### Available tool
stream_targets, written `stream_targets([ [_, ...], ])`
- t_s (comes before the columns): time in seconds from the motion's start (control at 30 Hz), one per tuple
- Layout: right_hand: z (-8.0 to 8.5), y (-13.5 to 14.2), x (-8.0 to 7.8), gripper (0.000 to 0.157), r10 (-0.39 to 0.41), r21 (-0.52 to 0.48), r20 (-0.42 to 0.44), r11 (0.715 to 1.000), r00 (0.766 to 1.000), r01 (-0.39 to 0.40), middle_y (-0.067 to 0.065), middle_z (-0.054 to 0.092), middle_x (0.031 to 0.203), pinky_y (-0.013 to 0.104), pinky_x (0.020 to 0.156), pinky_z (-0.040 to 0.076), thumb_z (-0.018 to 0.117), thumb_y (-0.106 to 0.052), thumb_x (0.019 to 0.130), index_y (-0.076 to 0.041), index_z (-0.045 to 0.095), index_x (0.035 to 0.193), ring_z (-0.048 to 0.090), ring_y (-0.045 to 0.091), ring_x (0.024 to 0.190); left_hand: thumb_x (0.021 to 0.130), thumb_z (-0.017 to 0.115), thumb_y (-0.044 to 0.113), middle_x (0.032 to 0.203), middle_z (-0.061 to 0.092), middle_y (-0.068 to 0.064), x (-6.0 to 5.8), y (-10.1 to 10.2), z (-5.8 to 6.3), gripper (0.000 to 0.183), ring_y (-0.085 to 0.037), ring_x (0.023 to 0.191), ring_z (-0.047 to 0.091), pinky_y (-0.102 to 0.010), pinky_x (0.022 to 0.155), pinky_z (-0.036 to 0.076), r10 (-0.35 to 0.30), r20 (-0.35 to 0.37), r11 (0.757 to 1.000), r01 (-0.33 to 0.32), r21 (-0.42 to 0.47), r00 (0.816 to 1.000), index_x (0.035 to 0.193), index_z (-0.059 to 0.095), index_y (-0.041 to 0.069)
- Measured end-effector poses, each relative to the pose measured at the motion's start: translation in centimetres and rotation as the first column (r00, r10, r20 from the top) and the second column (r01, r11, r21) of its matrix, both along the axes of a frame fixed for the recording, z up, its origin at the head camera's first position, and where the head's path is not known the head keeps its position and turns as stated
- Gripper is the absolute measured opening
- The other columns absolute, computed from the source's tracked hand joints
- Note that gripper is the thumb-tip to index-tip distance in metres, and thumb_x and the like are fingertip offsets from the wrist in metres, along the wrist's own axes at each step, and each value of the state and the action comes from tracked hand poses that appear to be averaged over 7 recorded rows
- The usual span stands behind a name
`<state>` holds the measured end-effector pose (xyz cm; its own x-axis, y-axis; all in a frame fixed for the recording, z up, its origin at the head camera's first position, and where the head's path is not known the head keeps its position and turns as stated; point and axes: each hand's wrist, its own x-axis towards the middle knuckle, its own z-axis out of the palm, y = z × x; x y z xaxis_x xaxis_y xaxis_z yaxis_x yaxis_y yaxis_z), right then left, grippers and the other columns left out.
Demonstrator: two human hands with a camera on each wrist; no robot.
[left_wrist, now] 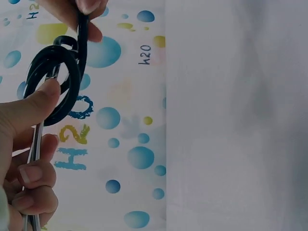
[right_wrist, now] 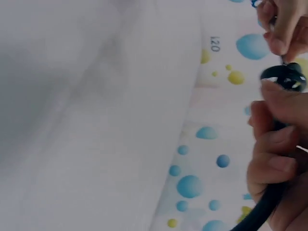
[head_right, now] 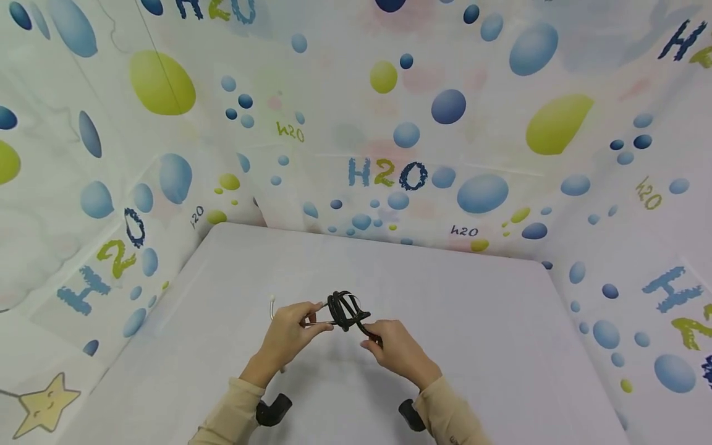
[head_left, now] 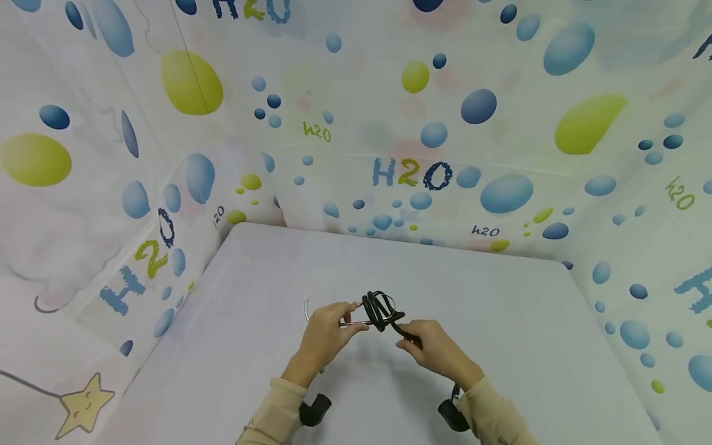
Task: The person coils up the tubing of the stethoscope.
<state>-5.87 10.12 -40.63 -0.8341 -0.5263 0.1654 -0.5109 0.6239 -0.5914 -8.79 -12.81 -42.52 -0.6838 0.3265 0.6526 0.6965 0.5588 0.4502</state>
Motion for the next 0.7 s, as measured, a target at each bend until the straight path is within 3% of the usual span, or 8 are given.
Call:
stream_targets([
  [0.13, 1.5, -0.5, 0.1, 0.009, -0.014, 0.155, -0.044, 0.988, 0.999, 0.020, 0.001, 0.060, 0.071, 0.020, 0.052, 0.042, 0.069, -0.002, 0.082, 0.002, 0.068, 0.090, 0.047, 0.003, 0.059, 0.060, 0.087, 0.019, 0.064, 0.060, 0.001, 0.0, -0.1, 0.3, 0.037, -0.009, 0.055, 0.050, -0.021, 0.053, 0.041, 0.021, 0.031, 0.998, -0.019, -0.054, 0.999, 0.086, 0.070, 0.001],
  [0.33, 3.9, -1.9, 0.8, 0.006, -0.082, 0.340, -0.040, 0.936, 0.996, 0.091, 0.003, 0.061, 0.072, 0.028, 0.058, 0.047, 0.072, -0.002, 0.079, -0.003, 0.066, 0.077, 0.057, 0.015, 0.065, 0.065, 0.084, 0.022, 0.070, 0.065, -0.003, 0.7, 0.3, 0.3, 0.036, -0.012, 0.058, 0.056, -0.024, 0.054, 0.047, 0.056, 0.138, 0.983, -0.030, -0.182, 0.989, 0.092, 0.070, 0.002],
  [0.43, 4.7, -2.6, 0.8, 0.006, -0.025, 0.375, -0.084, 0.926, 0.996, 0.054, 0.003, 0.063, 0.073, 0.029, 0.060, 0.049, 0.073, -0.001, 0.077, -0.004, 0.067, 0.077, 0.060, 0.017, 0.067, 0.067, 0.083, 0.023, 0.068, 0.064, -0.002, 1.2, 0.6, -0.3, 0.034, -0.012, 0.057, 0.056, -0.023, 0.053, 0.046, 0.043, 0.171, 0.969, 0.001, -0.248, 0.984, 0.090, 0.069, 0.003],
  [0.57, 4.5, -2.9, -0.1, 0.007, 0.124, 0.308, -0.075, 0.947, 0.989, -0.095, 0.001, 0.063, 0.075, 0.024, 0.061, 0.049, 0.073, 0.000, 0.078, -0.005, 0.068, 0.079, 0.060, 0.012, 0.068, 0.068, 0.082, 0.026, 0.068, 0.063, -0.001, 1.8, 0.5, -0.6, 0.034, -0.008, 0.058, 0.054, -0.020, 0.055, 0.044, -0.033, 0.208, 0.959, 0.090, -0.268, 0.978, 0.091, 0.069, 0.004],
  [0.7, 3.2, -2.4, -1.3, 0.004, 0.229, 0.069, 0.072, 0.970, 0.971, -0.234, 0.000, 0.067, 0.080, 0.019, 0.063, 0.049, 0.072, -0.004, 0.080, -0.005, 0.070, 0.083, 0.059, 0.003, 0.070, 0.066, 0.084, 0.026, 0.066, 0.062, 0.001, 1.9, 0.1, -0.1, 0.033, -0.005, 0.057, 0.051, -0.016, 0.055, 0.042, -0.138, 0.196, 0.949, 0.186, -0.256, 0.971, 0.088, 0.070, 0.005],
])
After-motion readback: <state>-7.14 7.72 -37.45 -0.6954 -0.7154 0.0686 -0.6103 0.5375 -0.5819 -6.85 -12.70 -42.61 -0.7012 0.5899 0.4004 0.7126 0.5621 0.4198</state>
